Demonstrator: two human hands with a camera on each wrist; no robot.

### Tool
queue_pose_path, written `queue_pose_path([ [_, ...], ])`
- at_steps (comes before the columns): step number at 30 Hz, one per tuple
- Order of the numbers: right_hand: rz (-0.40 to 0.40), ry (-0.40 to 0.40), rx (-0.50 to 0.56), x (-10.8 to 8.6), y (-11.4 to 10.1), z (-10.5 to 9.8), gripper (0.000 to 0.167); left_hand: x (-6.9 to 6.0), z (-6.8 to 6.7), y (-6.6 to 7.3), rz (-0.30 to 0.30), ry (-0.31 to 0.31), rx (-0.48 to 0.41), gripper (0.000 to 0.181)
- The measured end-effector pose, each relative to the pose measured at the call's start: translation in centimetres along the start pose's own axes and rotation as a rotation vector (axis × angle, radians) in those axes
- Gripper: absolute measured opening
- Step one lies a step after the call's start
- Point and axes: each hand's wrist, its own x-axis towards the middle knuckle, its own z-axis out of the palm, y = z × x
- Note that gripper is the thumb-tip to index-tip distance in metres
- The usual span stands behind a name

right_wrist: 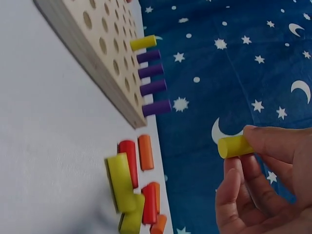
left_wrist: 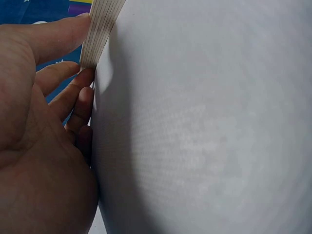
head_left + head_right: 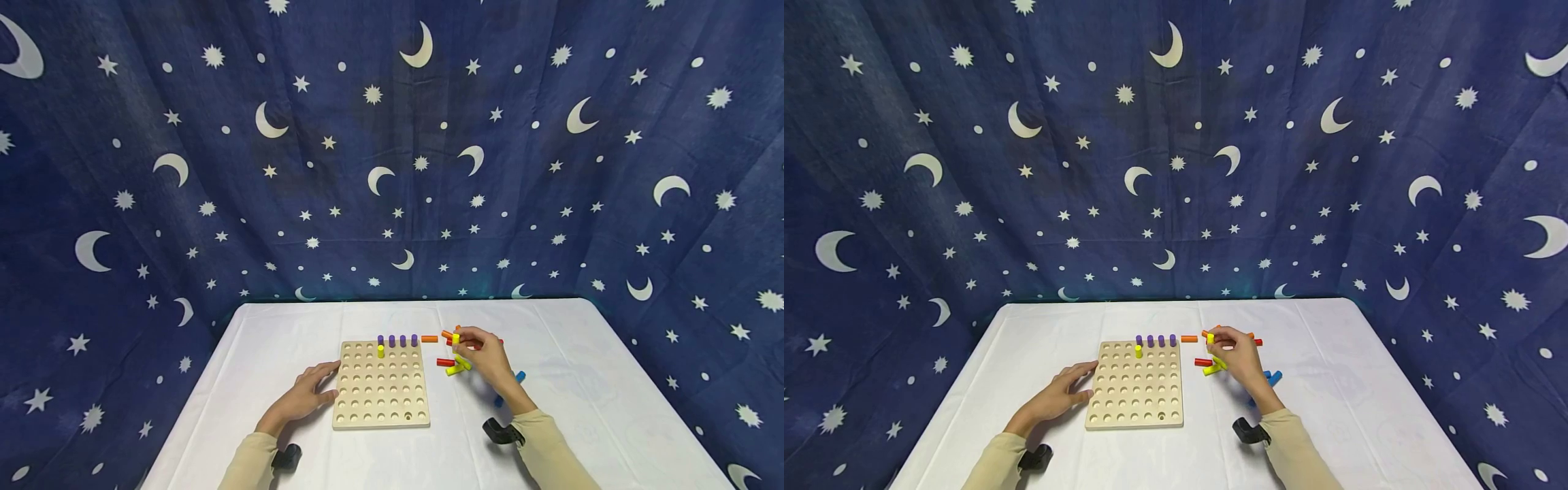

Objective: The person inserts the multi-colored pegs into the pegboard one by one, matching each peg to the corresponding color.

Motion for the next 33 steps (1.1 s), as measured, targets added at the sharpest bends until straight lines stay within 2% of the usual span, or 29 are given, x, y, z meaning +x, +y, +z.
queue_pose_path([
  [4, -0.016, -0.009, 0.044, 0.0, -0.4, 0.8, 0.03, 0.0, 0.0, 0.0, 0.004, 0.0, -0.001, 0.064],
  [13, 0.038, -0.032, 0.159, -0.1, -1.3, 2.8, 0.028, 0.1, 0.1, -0.2, 0.006, 0.0, 0.008, 0.065],
  [21, 0.002, -0.042, 0.142, 0.1, -1.7, 4.6, 0.022, 0.0, 0.0, 0.0, 0.015, 0.009, -0.006, 0.064],
  [29, -0.045, -0.065, 0.192, 0.4, -1.7, 6.5, 0.02, 0.0, 0.1, 0.0, 0.009, 0.016, -0.003, 0.064],
  [33, -0.062, -0.061, 0.179, 0.5, -2.0, 7.5, 0.019, 0.1, 0.2, 0.0, 0.009, 0.016, -0.005, 0.064],
])
